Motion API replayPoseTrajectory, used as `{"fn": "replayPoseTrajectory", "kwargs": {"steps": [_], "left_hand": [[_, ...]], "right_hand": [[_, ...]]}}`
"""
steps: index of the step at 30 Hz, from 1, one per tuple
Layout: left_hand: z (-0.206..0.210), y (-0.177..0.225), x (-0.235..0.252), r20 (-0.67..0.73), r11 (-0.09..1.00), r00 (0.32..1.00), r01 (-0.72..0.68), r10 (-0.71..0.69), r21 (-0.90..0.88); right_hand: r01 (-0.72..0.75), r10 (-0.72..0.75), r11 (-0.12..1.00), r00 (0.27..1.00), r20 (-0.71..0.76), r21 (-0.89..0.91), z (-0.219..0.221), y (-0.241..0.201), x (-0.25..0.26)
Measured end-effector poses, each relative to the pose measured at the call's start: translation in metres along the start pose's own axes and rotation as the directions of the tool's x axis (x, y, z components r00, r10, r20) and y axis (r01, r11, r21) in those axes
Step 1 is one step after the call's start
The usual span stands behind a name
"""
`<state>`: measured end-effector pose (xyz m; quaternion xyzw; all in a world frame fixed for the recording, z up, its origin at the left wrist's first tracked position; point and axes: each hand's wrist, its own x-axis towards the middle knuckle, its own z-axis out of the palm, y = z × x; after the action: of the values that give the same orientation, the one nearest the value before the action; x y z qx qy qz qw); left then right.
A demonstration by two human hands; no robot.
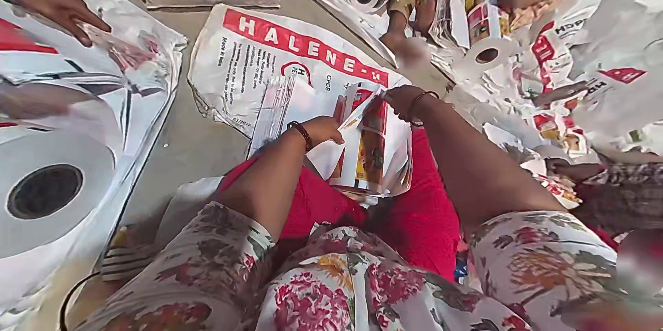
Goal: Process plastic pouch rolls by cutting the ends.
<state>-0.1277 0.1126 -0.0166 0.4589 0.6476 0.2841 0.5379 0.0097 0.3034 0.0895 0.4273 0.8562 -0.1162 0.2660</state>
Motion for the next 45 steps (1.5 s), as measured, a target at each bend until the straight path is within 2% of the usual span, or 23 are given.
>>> {"fn": "replayPoseTrajectory", "kwargs": {"steps": [1,3,6,9,11,13,16,19,20,22,23,24,25,27,29,31,33,34,36,38,40,42,45], "left_hand": [[0.0,0.0,0.001,0.005,1.0,1.0,-0.008,0.008,0.013],[-0.001,-0.002,0.002,-0.007,0.999,1.0,-0.014,0.014,0.051],[0.001,-0.008,-0.004,-0.049,1.0,0.999,0.017,-0.015,0.022],[0.001,-0.017,-0.018,-0.116,0.998,0.992,0.049,-0.053,-0.036],[-0.005,-0.02,-0.036,-0.232,0.981,0.957,0.187,-0.172,0.045],[-0.01,-0.029,-0.046,-0.339,0.916,0.896,0.36,-0.287,0.175],[-0.012,-0.038,-0.048,-0.385,0.815,0.832,0.514,-0.398,0.268],[-0.005,-0.044,-0.034,-0.379,0.65,0.792,0.609,-0.478,0.454],[-0.001,-0.046,-0.028,-0.402,0.583,0.759,0.651,-0.513,0.485],[0.008,-0.043,-0.024,-0.555,0.515,0.661,0.747,-0.505,0.422],[0.015,-0.037,-0.027,-0.649,0.533,0.628,0.757,-0.429,0.379],[0.02,-0.031,-0.028,-0.704,0.582,0.631,0.72,-0.326,0.377],[0.026,-0.02,-0.028,-0.702,0.619,0.673,0.659,-0.233,0.427],[0.043,-0.001,-0.029,-0.579,0.607,0.802,0.535,-0.147,0.588],[0.06,-0.002,-0.026,-0.401,0.56,0.874,0.483,-0.274,0.672],[0.068,-0.009,-0.026,-0.28,0.444,0.82,0.519,-0.5,0.73],[0.065,-0.01,-0.021,-0.305,0.369,0.759,0.573,-0.575,0.732],[0.064,-0.007,-0.02,-0.359,0.387,0.76,0.605,-0.541,0.696],[0.068,0.005,-0.016,-0.521,0.517,0.785,0.616,-0.336,0.594],[0.072,0.026,-0.004,-0.596,0.67,0.8,0.48,-0.07,0.566],[0.082,0.041,0.009,-0.531,0.751,0.834,0.256,0.147,0.609],[0.091,0.056,0.024,-0.47,0.725,0.858,0.188,0.206,0.662],[0.1,0.078,0.043,-0.494,0.706,0.854,0.249,0.163,0.663]], "right_hand": [[0.006,-0.005,1.0,1.0,0.023,-0.027,0.001,-0.001,-0.007],[0.01,-0.011,0.999,0.999,0.053,0.031,0.004,-0.001,-0.024],[-0.001,-0.015,0.967,0.998,0.06,0.255,0.021,0.007,-0.05],[-0.034,0.075,0.838,0.996,-0.052,0.545,0.061,0.022,-0.077],[0.008,0.097,0.683,0.99,-0.101,0.73,0.089,0.037,-0.097],[0.035,0.125,0.532,0.985,-0.119,0.846,0.116,0.062,-0.117],[0.085,0.203,0.355,0.965,-0.165,0.931,0.146,0.104,-0.123],[0.153,0.309,0.033,0.938,-0.156,0.988,0.167,0.122,-0.126],[0.182,0.328,-0.092,0.934,-0.142,0.979,0.174,0.125,-0.127],[0.249,0.323,-0.304,0.935,-0.147,0.92,0.187,0.126,-0.124],[0.264,0.286,-0.38,0.945,-0.159,0.886,0.195,0.127,-0.121],[0.272,0.246,-0.427,0.953,-0.178,0.862,0.2,0.129,-0.118],[0.281,0.216,-0.447,0.955,-0.203,0.849,0.201,0.13,-0.118],[0.308,0.19,-0.444,0.95,-0.247,0.842,0.198,0.131,-0.121],[0.331,0.179,-0.441,0.943,-0.28,0.834,0.197,0.133,-0.123],[0.319,0.167,-0.46,0.948,-0.272,0.829,0.199,0.135,-0.124],[0.313,0.154,-0.47,0.95,-0.272,0.825,0.199,0.138,-0.122],[0.312,0.143,-0.47,0.95,-0.278,0.825,0.199,0.138,-0.124],[0.308,0.115,-0.471,0.95,-0.289,0.826,0.199,0.141,-0.129],[0.315,0.093,-0.493,0.946,-0.311,0.811,0.197,0.143,-0.129],[0.326,0.083,-0.527,0.939,-0.334,0.785,0.196,0.147,-0.129],[0.335,0.098,-0.547,0.936,-0.339,0.767,0.194,0.151,-0.127],[0.342,0.109,-0.553,0.934,-0.341,0.76,0.194,0.157,-0.124]]}}
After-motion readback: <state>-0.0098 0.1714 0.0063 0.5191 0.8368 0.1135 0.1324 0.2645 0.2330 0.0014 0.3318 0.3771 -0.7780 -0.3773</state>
